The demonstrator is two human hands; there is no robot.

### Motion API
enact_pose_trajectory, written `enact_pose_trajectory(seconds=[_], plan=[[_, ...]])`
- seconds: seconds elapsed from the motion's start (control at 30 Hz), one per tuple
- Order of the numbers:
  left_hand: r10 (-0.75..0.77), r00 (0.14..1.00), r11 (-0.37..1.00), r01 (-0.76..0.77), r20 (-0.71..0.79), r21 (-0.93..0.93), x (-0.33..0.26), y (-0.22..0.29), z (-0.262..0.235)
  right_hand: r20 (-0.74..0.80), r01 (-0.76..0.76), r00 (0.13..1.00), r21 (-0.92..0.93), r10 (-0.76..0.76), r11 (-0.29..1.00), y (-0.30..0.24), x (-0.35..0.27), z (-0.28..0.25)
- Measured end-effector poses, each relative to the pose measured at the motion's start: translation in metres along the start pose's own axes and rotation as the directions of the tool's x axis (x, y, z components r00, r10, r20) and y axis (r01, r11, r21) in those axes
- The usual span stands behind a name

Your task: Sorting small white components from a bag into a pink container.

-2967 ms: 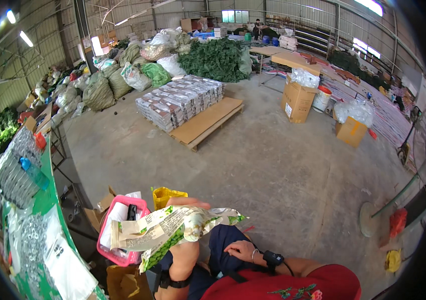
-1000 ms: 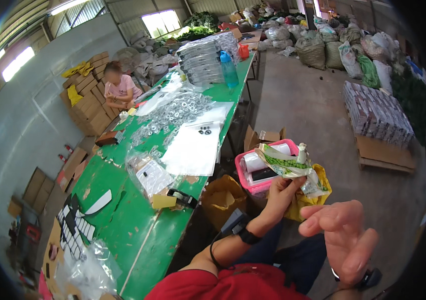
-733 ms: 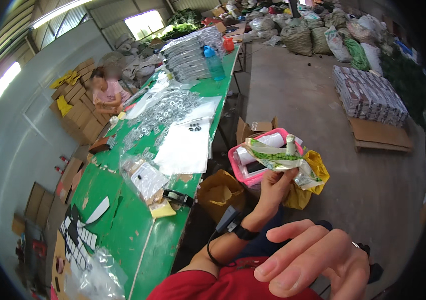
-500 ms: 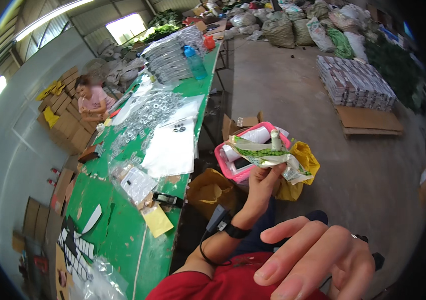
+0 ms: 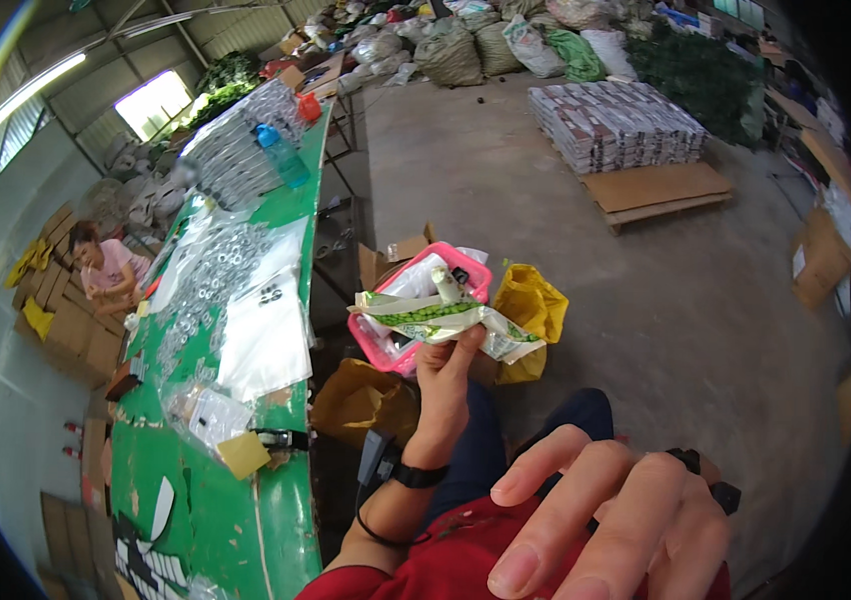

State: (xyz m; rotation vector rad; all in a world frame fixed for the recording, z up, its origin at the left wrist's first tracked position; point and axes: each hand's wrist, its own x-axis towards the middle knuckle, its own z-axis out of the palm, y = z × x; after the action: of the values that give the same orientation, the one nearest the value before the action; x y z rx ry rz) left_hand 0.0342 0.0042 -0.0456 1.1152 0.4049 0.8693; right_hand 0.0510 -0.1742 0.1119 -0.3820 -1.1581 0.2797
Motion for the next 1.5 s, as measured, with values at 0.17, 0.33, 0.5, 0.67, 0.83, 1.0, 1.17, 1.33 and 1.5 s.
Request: enact_pose_trajectory(seconds=[0.17,0.33,0.5,0.67,0.83,1.0,1.17,1.33,1.5], plan=[[-0.033,0.998,0.997,0.037,0.051,-0.074,-0.002,-0.002,0.008,0.188,0.313,0.937,-0.069,-0.295,0.947,0.005,0.011,-0.018],[0.008,1.000,1.000,-0.008,0.009,0.007,-0.004,-0.001,-0.012,0.092,0.230,0.973,-0.334,-0.212,0.914,0.010,0.002,-0.053],[-0.018,0.999,0.995,0.021,-0.038,0.094,-0.004,0.013,0.015,-0.203,0.018,0.965,-0.588,-0.168,0.809,0.046,0.017,-0.135],[0.066,0.995,0.997,-0.068,0.072,0.021,0.000,0.018,-0.004,-0.450,-0.639,0.768,-0.583,0.456,0.501,0.120,-0.026,-0.274],[0.098,0.992,0.995,-0.097,0.076,-0.014,0.003,0.003,-0.019,-0.270,-0.092,0.787,-0.940,0.555,-0.327,0.101,-0.083,-0.314],[0.085,0.985,0.996,-0.079,0.150,-0.046,-0.002,0.003,-0.018,-0.467,-0.291,0.680,-0.880,0.566,-0.376,0.097,-0.100,-0.324],[0.052,0.987,0.999,-0.050,0.150,-0.017,-0.003,-0.004,-0.010,-0.398,-0.386,0.618,-0.905,0.678,-0.179,0.097,-0.115,-0.327],[-0.043,0.996,0.999,0.042,0.079,0.011,-0.007,-0.003,0.008,-0.343,-0.392,0.634,-0.915,0.693,-0.094,0.103,-0.130,-0.321],[-0.036,0.995,0.997,0.029,0.093,0.075,-0.013,-0.004,0.007,-0.209,-0.264,0.674,-0.964,0.709,-0.033,0.104,-0.171,-0.298]])
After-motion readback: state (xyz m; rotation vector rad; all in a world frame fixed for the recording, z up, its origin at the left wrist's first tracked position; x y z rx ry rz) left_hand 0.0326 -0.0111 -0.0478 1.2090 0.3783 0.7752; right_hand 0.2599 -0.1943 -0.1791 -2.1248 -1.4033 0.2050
